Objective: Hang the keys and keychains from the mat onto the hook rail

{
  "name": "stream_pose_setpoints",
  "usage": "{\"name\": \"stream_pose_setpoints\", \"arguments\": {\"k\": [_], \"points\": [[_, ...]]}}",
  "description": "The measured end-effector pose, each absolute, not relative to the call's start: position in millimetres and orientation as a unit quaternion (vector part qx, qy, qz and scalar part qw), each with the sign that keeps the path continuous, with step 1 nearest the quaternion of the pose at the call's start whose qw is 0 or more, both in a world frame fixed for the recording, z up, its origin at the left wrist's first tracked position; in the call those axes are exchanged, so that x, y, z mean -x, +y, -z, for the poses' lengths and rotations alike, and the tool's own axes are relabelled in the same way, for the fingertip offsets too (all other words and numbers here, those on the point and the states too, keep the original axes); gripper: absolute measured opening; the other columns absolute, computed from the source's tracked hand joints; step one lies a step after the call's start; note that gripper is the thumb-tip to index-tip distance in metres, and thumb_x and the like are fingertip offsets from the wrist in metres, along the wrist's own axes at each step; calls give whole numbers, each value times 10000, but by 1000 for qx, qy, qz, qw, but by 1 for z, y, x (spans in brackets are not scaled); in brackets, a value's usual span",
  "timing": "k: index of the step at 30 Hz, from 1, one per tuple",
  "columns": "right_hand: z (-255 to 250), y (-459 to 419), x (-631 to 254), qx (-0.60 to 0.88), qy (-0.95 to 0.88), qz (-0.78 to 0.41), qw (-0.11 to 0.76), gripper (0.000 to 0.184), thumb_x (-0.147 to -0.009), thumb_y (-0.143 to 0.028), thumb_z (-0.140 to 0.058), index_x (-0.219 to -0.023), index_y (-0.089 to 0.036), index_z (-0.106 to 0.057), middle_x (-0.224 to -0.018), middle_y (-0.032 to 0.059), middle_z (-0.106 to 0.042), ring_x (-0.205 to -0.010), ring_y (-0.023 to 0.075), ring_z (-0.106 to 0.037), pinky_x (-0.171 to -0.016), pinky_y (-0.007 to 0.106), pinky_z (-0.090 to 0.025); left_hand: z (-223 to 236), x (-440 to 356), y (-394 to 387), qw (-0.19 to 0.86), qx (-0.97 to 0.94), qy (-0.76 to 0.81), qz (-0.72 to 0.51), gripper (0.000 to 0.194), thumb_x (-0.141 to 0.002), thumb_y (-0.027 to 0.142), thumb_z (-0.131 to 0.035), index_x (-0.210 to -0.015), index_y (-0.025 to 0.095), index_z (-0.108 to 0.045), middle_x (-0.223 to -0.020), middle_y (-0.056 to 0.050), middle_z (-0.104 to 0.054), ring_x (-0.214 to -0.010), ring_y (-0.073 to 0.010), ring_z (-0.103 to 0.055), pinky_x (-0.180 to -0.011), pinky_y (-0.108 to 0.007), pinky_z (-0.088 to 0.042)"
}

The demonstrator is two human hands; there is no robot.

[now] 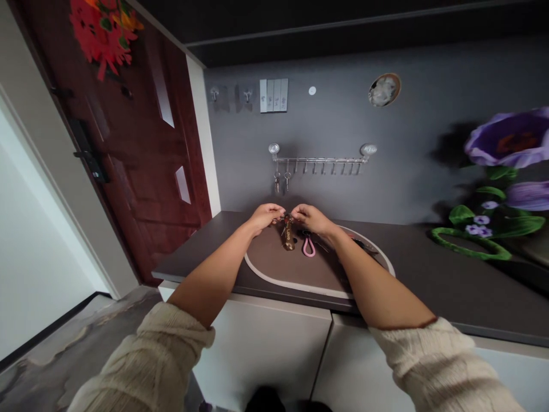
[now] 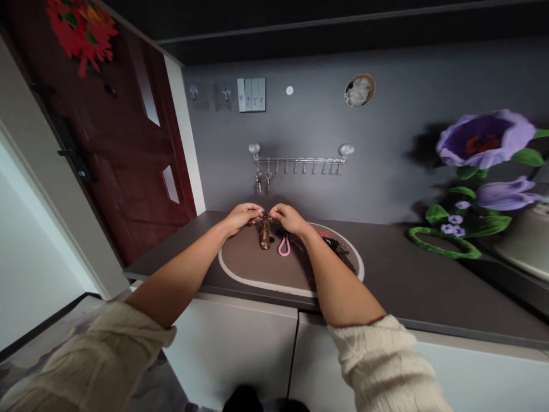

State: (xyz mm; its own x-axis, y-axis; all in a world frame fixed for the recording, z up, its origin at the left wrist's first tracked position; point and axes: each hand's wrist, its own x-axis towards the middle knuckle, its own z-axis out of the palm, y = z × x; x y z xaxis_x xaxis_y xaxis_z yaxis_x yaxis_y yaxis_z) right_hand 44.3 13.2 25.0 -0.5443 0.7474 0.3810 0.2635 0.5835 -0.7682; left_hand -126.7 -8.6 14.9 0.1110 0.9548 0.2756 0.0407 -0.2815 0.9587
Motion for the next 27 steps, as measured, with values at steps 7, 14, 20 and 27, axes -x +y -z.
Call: {"name": "stream_pose_setpoints", "arguments": {"k": [7,14,20,27], "points": [[-35,5,-41,305,-801,-309,413,182,-744,-326,-436,-757,-154,-493,-707,8,-545,-629,89,-478,-632,212,-379,-23,121,-14,372,-630,391,-559,308,-617,351,-626,-830,130,-598,-792,-52,-608,-677,-97,-525,-638,-230,-386],[-47,-6,-38,315,-821,-208,428,211,-758,-329,-421,-766,-154,-538,-688,6,-544,-629,97,-459,-625,209,-357,-27,114,-20,378,-634,343,-580,320,-588,306,-658,-827,106,-584,-768,-58,-611,-729,-111,-545,-750,-274,-400],[-45,-2,-37,298,-817,-216,445,186,-752,-306,-427,-774,-156,-535,-726,14,-553,-668,102,-482,-650,214,-367,-26,113,-19,388,-622,359,-578,308,-585,291,-664,-819,106,-587,-756,-52,-610,-704,-105,-540,-720,-260,-400],[-45,1,-37,280,-783,-263,489,152,-730,-295,-458,-737,-156,-517,-703,7,-537,-642,100,-474,-633,229,-376,-26,115,-19,442,-610,347,-558,273,-705,381,-537,-827,141,-580,-776,-37,-591,-676,-90,-526,-605,-209,-379]]}}
